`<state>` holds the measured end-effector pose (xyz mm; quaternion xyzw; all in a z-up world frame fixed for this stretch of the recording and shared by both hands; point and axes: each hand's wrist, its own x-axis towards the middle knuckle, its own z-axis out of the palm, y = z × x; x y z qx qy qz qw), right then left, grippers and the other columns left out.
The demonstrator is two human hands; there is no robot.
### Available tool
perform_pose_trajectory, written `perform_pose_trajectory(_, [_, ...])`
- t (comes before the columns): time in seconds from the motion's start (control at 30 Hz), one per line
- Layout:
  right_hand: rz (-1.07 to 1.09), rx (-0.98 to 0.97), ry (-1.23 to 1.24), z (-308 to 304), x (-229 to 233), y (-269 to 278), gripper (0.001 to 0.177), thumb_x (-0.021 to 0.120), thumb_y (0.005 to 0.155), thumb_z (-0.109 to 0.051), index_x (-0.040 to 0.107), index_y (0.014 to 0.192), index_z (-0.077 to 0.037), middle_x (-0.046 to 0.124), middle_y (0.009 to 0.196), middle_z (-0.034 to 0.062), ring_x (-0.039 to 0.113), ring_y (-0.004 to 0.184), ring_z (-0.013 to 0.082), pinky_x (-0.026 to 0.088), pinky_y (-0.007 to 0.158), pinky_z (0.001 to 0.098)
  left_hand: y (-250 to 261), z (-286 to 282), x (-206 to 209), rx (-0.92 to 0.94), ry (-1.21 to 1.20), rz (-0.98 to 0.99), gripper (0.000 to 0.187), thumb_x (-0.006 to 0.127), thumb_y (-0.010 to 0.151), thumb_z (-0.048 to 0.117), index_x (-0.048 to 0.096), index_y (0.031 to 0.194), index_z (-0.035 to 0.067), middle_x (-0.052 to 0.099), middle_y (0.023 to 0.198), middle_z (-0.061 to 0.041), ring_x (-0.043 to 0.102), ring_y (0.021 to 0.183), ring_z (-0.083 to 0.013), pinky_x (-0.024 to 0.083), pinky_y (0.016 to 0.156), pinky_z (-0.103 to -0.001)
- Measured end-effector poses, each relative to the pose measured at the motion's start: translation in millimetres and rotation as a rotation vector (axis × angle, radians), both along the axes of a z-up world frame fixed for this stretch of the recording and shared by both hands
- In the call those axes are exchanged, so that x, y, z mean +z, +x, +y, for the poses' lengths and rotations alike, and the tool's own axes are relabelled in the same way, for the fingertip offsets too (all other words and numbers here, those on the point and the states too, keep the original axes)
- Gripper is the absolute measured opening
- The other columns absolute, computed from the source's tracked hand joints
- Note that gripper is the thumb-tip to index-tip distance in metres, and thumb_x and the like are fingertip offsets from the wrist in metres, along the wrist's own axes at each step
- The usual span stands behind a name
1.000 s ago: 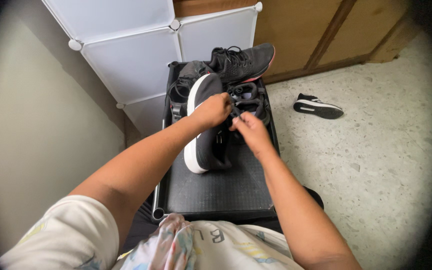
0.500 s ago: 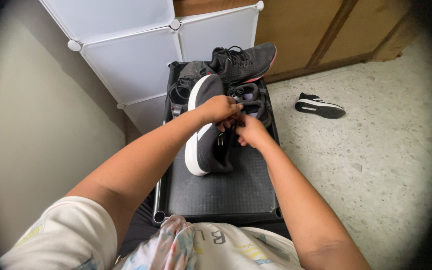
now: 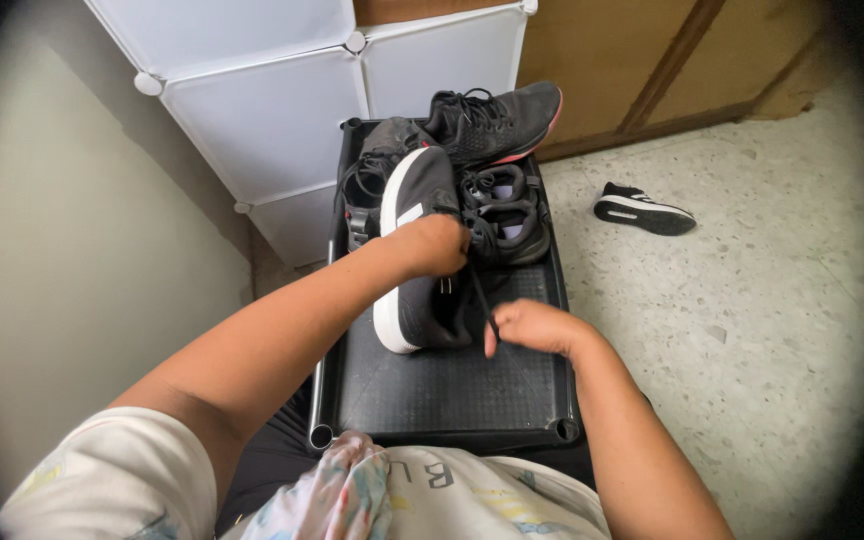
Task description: The person unlaces a pair of gray sneakers, then re-laces them by threading the laces through the eyelets and tying them. The person then picks up a black sneaker and begins to unlace it.
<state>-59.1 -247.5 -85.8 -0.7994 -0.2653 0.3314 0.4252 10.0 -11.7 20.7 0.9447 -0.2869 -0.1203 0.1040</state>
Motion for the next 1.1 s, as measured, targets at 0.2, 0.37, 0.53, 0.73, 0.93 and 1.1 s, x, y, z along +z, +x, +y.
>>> perform_pose_trajectory(0.2, [0.387,-0.491,-0.381,19.4,1.5,-1.8,0.033,0.049,0.093,-0.009,0.065,0.119,-0.022,0.074,0.097,0.0092,0.073,0.089,0.0294,0.055,0.071,0.0405,11.5,-8.5,7.1,0.186,-0.306,0.0,0.03,0.065,0.091,0.032,0.075,0.102,0.006,0.073,0.098,-0.023,0.07,0.096,-0.0402,0.054,0.089,-0.047])
perform_pose_trajectory(0.37, [-0.472,-0.642,-0.152,49.0,19.4,26.3,0.023,0.066,0.09,-0.018,0.069,0.111,-0.009,0.07,0.107,0.0138,0.069,0.1,0.0332,0.055,0.084,0.0409,11.2,-5.9,4.8,0.047,-0.037,-0.04,0.048,0.078,0.075,0.031,0.068,0.113,0.003,0.061,0.119,-0.025,0.06,0.115,-0.0395,0.05,0.099,-0.042])
perform_pose_trajectory(0.53, [-0.572,-0.514,-0.19,83.6,45.3,41.5,0.03,0.076,0.081,-0.019,0.071,0.108,-0.008,0.063,0.111,0.0155,0.061,0.109,0.0362,0.051,0.091,0.0433,-10.6,3.4,-11.7,0.07,0.042,-0.053,0.06,0.075,0.078,0.02,0.055,0.129,-0.004,0.052,0.135,-0.025,0.05,0.131,-0.0397,0.048,0.106,-0.042])
perform_pose_trajectory(0.73, [-0.539,-0.545,-0.246,98.2,60.9,35.2,0.029,0.075,0.083,-0.021,0.069,0.108,-0.007,0.062,0.114,0.0144,0.061,0.11,0.036,0.05,0.091,0.0444,-13.5,12.2,-6.7,0.072,-0.03,-0.011,0.068,0.08,0.075,0.017,0.047,0.129,-0.008,0.049,0.132,-0.028,0.05,0.127,-0.0423,0.045,0.106,-0.042])
perform_pose_trajectory(0.93, [-0.488,-0.528,-0.181,96.8,60.4,30.0,0.029,0.071,0.085,-0.018,0.065,0.113,-0.009,0.062,0.115,0.0141,0.061,0.112,0.0351,0.05,0.093,0.0431,-30.9,27.7,0.1,0.09,-0.244,-0.017,0.051,0.074,0.073,0.004,0.05,0.118,-0.006,0.049,0.128,-0.027,0.051,0.125,-0.0455,0.047,0.102,-0.045])
perform_pose_trajectory(1.1, [-0.523,-0.507,-0.263,103.5,61.5,20.6,0.03,0.069,0.083,-0.011,0.06,0.112,-0.008,0.06,0.118,0.0139,0.058,0.116,0.0363,0.049,0.093,0.0447,-48.2,38.7,8.4,0.077,-0.397,-0.048,0.047,0.068,0.075,-0.002,0.053,0.119,-0.004,0.051,0.127,-0.023,0.054,0.122,-0.0447,0.048,0.101,-0.044])
